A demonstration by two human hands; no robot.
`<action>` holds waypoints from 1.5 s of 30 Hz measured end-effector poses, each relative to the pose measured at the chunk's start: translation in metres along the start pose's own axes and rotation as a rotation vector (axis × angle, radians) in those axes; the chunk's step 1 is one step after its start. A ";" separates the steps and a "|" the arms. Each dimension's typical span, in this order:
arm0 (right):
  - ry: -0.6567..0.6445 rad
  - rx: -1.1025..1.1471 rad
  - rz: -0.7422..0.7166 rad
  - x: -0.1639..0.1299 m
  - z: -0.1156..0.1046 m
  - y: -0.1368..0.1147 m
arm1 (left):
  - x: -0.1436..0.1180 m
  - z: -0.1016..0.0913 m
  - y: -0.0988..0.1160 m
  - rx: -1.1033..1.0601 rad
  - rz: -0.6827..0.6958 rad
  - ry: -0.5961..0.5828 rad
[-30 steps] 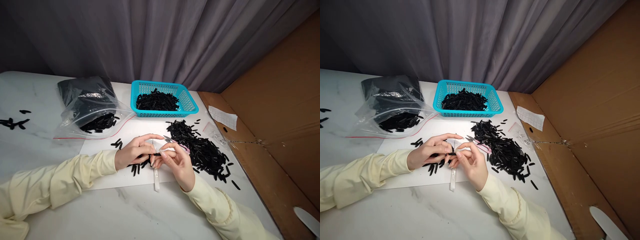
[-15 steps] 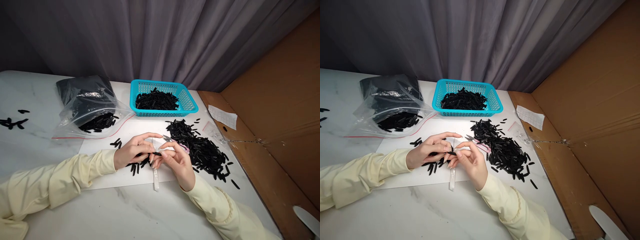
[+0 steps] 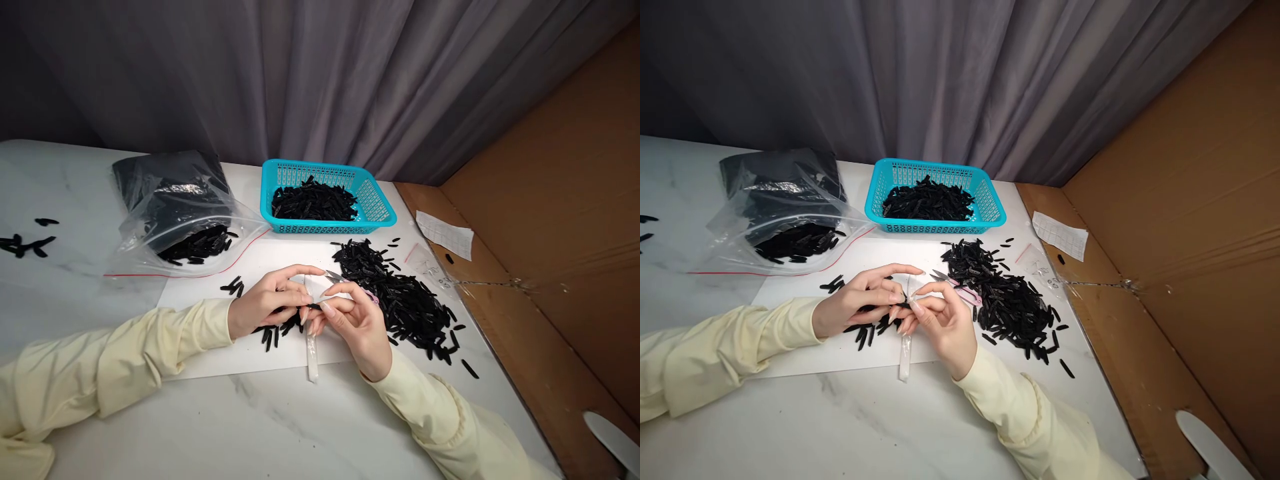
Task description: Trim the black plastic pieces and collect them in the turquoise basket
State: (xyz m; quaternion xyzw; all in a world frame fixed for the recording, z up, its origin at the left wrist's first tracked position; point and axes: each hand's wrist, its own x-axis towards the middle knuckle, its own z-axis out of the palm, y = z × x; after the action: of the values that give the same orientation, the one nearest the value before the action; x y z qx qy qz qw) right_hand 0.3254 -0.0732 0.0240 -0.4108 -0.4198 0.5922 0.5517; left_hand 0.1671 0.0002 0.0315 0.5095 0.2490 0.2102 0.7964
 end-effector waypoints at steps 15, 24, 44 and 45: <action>0.028 -0.008 -0.003 0.001 -0.001 0.000 | 0.002 -0.004 -0.004 -0.104 0.012 -0.012; 0.086 -0.171 -0.101 0.006 -0.006 -0.015 | 0.005 -0.004 -0.001 -0.157 -0.011 -0.026; -0.457 -1.246 -0.563 0.032 0.023 -0.031 | 0.009 -0.002 -0.005 -0.318 -0.064 -0.035; -0.458 -1.212 -0.567 0.033 0.021 -0.029 | 0.010 -0.002 -0.005 -0.298 -0.073 -0.049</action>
State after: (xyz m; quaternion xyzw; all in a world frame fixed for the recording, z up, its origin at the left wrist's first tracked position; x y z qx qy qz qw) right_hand 0.3128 -0.0404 0.0568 -0.3855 -0.8719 0.1592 0.2565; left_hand 0.1738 0.0052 0.0240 0.3814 0.2140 0.2030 0.8761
